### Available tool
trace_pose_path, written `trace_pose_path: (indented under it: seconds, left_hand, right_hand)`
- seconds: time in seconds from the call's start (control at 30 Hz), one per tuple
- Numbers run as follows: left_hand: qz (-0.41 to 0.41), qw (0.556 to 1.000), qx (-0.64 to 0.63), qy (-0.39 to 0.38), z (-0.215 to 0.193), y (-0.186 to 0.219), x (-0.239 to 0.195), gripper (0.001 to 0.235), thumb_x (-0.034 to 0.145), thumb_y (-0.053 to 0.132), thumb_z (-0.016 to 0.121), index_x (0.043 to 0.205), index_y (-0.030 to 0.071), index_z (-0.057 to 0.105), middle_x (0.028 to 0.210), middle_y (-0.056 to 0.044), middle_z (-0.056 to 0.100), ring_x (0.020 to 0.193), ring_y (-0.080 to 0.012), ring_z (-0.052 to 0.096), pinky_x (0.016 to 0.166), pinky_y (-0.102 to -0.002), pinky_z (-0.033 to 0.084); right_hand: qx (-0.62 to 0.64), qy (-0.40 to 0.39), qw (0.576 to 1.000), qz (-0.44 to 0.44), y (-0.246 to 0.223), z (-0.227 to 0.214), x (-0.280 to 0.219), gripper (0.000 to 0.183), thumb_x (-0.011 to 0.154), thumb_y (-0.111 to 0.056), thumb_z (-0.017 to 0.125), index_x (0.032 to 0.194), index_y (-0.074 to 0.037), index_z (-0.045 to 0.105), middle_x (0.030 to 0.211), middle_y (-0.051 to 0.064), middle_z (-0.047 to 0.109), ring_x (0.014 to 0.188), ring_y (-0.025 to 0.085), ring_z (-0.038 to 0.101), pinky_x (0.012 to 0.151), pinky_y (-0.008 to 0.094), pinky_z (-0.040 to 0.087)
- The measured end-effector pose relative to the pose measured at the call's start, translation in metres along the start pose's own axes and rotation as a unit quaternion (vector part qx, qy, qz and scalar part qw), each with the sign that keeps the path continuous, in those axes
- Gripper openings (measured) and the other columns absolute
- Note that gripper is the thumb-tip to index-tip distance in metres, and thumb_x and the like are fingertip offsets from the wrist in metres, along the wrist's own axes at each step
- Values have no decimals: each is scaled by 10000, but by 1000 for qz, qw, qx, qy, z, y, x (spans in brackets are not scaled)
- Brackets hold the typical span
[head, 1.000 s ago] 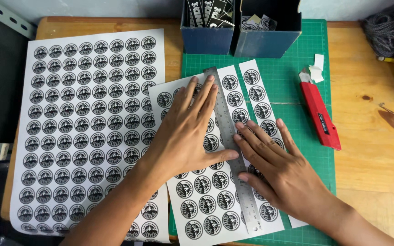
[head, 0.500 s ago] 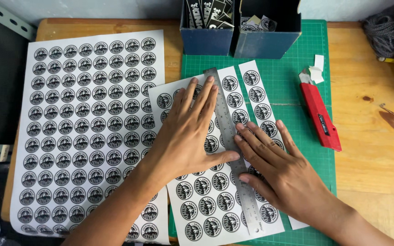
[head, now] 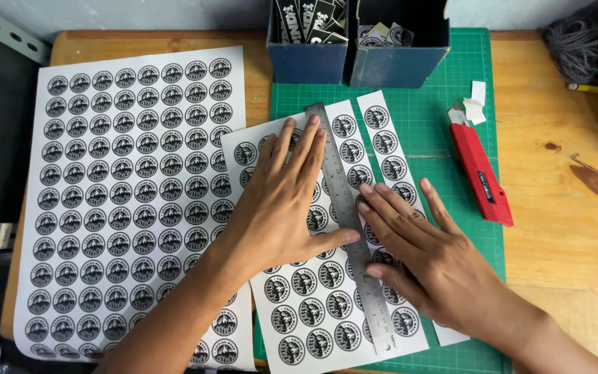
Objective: The person uses a metal ruler and a red utility knife to cut individual circular stickers from a printed sheet on a green cutting mat. They align the ruler, slice along the edge, and place the cut stickers into a blue box. The person also cuts a strip of stickers from the sheet.
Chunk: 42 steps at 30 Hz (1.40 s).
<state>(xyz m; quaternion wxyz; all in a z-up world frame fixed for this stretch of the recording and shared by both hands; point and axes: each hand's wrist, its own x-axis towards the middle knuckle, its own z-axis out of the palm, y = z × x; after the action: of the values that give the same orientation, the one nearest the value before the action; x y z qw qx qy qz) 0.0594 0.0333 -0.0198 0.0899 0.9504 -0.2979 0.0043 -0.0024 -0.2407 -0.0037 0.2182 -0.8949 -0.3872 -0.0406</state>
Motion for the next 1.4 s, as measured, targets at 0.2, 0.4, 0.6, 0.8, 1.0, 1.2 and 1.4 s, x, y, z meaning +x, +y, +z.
trace_pose_path:
  seconds: [0.2,0.4,0.6,0.8,1.0,1.2,1.4]
  left_hand:
    - [3,1000,8,-19,4,-1,1,1562,873,1121,449,1809,-61,42,1901,-273,-8,1768,-477,5,1428,-625,44]
    - [-4,999,30,-35,5,1,1,1681,826,1183,604,1812,-54,36,1900,-268,-18,1761,-486,-2,1424,-627,33]
    - [-2,999,32,-39,4,-1,2,1678,827,1183,593,1815,-53,34,1901,-264,-26,1768,-464,-15,1437,-601,31]
    - [-3,998,38,-43,4,1,1,1702,815,1189,637,1815,-51,40,1901,-262,-25,1768,-462,-11,1434,-600,35]
    - [1,999,34,-41,0,0,1,1700,815,1173,675,1817,-50,52,1903,-259,-14,1769,-453,-1,1436,-595,47]
    - [0,998,40,-43,3,-1,1,1705,807,1189,652,1818,-40,39,1903,-255,-15,1770,-448,-8,1434,-587,34]
    - [-1,998,35,-42,3,-2,1,1708,807,1184,657,1818,-41,29,1903,-254,-23,1771,-450,-10,1431,-604,46]
  right_hand:
    - [53,-34,998,-19,10,-18,-2,777,1092,-416,661,1715,-8,439,1829,208,430,1720,355,392,1425,657,159]
    - [45,-79,996,-25,12,-16,-9,1244,907,-690,850,1773,15,302,1873,243,306,1757,354,276,1430,628,104]
    - [11,-73,997,-28,12,-11,-10,1242,918,-746,803,1763,26,320,1871,238,311,1758,352,273,1436,614,127]
    - [6,-68,997,-29,12,-10,-12,1241,922,-766,785,1761,25,326,1868,242,317,1752,352,291,1434,619,139]
    - [-3,-69,997,-32,13,-9,-12,1238,934,-771,768,1770,20,310,1875,238,303,1753,353,293,1431,625,148]
    - [6,-72,997,-30,11,-12,-10,1229,933,-767,771,1766,17,321,1870,240,312,1760,343,265,1434,614,123]
    - [5,-70,997,-28,11,-11,-11,1236,929,-766,776,1769,15,315,1873,240,306,1758,348,271,1434,614,122]
